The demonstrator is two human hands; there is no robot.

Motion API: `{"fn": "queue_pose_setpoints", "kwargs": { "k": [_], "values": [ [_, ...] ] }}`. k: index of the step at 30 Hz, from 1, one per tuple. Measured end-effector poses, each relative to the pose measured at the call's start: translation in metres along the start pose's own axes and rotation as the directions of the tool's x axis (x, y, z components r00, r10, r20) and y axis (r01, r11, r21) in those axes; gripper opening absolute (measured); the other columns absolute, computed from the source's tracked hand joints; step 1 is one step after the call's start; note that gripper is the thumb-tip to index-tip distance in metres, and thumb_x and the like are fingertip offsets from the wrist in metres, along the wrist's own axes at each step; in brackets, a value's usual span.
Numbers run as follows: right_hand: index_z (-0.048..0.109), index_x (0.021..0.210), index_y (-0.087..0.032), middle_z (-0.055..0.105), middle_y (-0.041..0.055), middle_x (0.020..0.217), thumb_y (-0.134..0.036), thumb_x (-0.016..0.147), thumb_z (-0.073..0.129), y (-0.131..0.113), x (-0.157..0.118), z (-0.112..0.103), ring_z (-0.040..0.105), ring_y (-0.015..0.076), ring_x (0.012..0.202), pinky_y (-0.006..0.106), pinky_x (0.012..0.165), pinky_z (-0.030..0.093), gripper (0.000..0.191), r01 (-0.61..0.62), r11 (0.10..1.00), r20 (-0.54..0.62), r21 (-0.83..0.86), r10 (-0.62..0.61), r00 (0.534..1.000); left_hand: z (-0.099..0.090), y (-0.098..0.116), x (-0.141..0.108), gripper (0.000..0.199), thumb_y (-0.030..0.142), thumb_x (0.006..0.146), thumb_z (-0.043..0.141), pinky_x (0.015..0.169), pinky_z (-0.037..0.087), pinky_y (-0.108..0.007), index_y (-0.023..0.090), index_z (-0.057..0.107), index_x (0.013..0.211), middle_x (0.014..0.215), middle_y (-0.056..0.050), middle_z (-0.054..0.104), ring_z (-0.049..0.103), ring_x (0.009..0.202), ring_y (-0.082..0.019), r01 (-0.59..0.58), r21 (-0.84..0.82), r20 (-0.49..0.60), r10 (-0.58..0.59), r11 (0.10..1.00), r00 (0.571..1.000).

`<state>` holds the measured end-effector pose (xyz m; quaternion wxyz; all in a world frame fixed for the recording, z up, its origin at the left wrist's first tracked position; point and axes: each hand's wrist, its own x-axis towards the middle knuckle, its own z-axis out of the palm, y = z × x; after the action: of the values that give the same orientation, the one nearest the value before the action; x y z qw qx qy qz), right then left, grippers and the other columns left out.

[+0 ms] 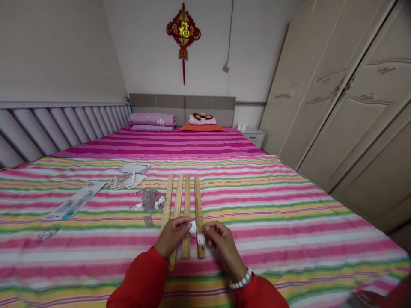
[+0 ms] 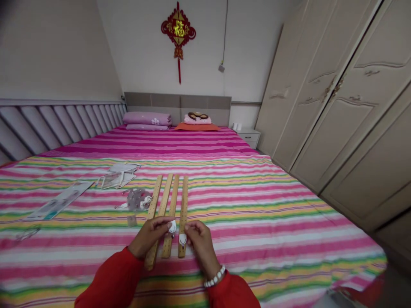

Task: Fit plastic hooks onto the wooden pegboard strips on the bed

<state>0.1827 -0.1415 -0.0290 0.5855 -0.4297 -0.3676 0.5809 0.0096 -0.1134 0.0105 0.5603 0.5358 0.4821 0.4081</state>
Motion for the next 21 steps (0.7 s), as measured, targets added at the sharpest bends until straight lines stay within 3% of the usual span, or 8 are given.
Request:
{"fn": "queue_pose_setpoints", "kwargs": {
  "k": [4, 8, 11, 21],
  "values": [
    [0.067, 0.075, -0.015, 0.059, -0.0033, 0.047, -0.042, 0.061, 0.079, -0.004, 0.011, 0.004, 0.048, 0.0086, 0.038, 0.020, 0.038, 0.035, 0.033, -0.016, 1.000, 0.044, -0.004, 0.016, 0.999, 0.017, 0.000, 0.009, 0.039, 0.040, 0.057, 0.076, 0.066, 0.050, -0.028, 0.013, 0.072, 0.085, 0.073, -0.005, 0.071, 0.064, 0.069, -0.017, -0.046, 0.010, 0.040, 0.045, 0.999, 0.998],
    [0.067, 0.072, -0.014, 0.061, -0.0018, 0.045, -0.037, 0.058, 0.080, -0.002, 0.023, 0.004, 0.050, 0.0090, 0.038, 0.020, 0.039, 0.038, 0.030, -0.010, 1.000, 0.029, 0.008, 0.010, 1.000, 0.024, -0.004, 0.023, 0.044, 0.035, 0.049, 0.080, 0.064, 0.051, -0.028, 0.013, 0.068, 0.085, 0.070, -0.003, 0.068, 0.064, 0.067, -0.016, -0.023, -0.064, -0.055, 0.019, 0.998, 0.998],
    [0.066, 0.067, -0.014, 0.061, -0.0011, 0.045, -0.033, 0.057, 0.079, 0.003, 0.032, 0.003, 0.051, 0.0093, 0.038, 0.020, 0.039, 0.038, 0.025, -0.013, 0.999, -0.026, 0.030, 0.014, 1.000, 0.026, -0.010, 0.034, 0.040, 0.033, 0.044, 0.081, 0.059, 0.049, -0.027, 0.013, 0.063, 0.074, 0.063, -0.001, 0.064, 0.061, 0.061, -0.014, 0.002, -0.098, -0.122, -0.014, 0.995, 0.992],
    [0.060, 0.057, -0.015, 0.059, -0.0011, 0.040, -0.028, 0.054, 0.073, 0.026, 0.045, 0.003, 0.048, 0.0090, 0.033, 0.020, 0.034, 0.035, 0.018, -0.102, 0.995, -0.123, 0.004, 0.101, 0.987, 0.031, -0.040, 0.046, 0.025, 0.035, 0.051, 0.071, 0.058, 0.047, -0.028, 0.015, 0.062, 0.063, 0.057, 0.001, 0.062, 0.058, 0.056, -0.014, -0.041, 0.044, -0.184, 0.048, 0.998, 0.982]
  ]
}}
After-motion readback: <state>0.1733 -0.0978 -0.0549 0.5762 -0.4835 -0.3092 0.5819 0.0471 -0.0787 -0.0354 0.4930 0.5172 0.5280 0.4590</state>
